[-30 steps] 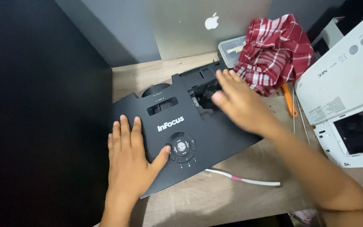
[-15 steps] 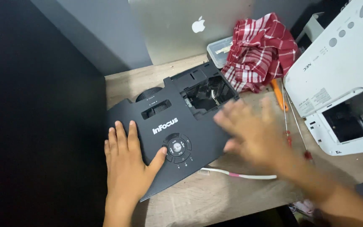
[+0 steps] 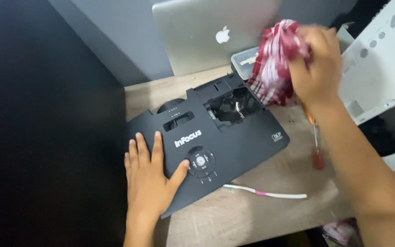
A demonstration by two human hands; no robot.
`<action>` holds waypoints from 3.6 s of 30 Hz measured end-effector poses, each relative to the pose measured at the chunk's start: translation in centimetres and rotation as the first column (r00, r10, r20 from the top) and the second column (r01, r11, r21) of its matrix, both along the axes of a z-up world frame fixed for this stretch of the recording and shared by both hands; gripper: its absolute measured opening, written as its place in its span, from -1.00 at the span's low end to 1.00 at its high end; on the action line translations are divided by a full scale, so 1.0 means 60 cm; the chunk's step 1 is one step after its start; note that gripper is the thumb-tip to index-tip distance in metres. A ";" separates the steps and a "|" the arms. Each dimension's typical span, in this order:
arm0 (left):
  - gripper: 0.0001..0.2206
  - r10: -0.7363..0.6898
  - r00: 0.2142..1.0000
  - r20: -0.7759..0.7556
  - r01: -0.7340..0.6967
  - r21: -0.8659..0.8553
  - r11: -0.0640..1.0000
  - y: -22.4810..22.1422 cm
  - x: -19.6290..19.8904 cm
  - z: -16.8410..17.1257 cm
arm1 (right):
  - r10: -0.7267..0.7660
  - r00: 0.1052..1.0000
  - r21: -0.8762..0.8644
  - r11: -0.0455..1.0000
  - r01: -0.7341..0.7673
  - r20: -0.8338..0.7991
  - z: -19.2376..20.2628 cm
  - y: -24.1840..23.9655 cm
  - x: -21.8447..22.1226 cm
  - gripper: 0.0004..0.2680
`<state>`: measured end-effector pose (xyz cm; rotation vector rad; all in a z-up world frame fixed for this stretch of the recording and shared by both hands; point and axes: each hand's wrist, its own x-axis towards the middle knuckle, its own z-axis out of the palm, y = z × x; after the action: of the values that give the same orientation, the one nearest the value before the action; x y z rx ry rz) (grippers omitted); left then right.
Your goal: Disassembling a projector case and cleaning the components using a screwdriver, toothbrush, and cloth.
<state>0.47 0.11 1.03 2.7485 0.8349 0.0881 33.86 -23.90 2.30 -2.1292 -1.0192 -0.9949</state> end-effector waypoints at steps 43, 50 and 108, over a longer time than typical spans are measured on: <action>-0.27 -0.021 0.999 -0.030 0.024 0.106 0.994 0.003 0.005 -0.021 | 0.420 0.890 -0.520 0.729 -0.446 -0.175 -0.048 0.062 -0.240 -0.79; -0.30 -0.010 1.000 -0.026 0.011 0.040 0.999 -0.006 0.003 -0.001 | -0.427 0.559 -0.616 0.762 -0.201 -0.711 0.072 0.034 -0.145 -0.62; -0.25 0.873 0.482 0.079 0.144 -0.990 0.010 -0.042 -0.080 -0.047 | -0.192 0.376 -0.185 0.981 0.055 -0.907 -0.113 -0.272 -0.360 -0.66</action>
<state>-4.34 -2.40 -1.76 0.7961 0.9260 0.5603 12.27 -40.22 -4.48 -2.3363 -0.3099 0.3472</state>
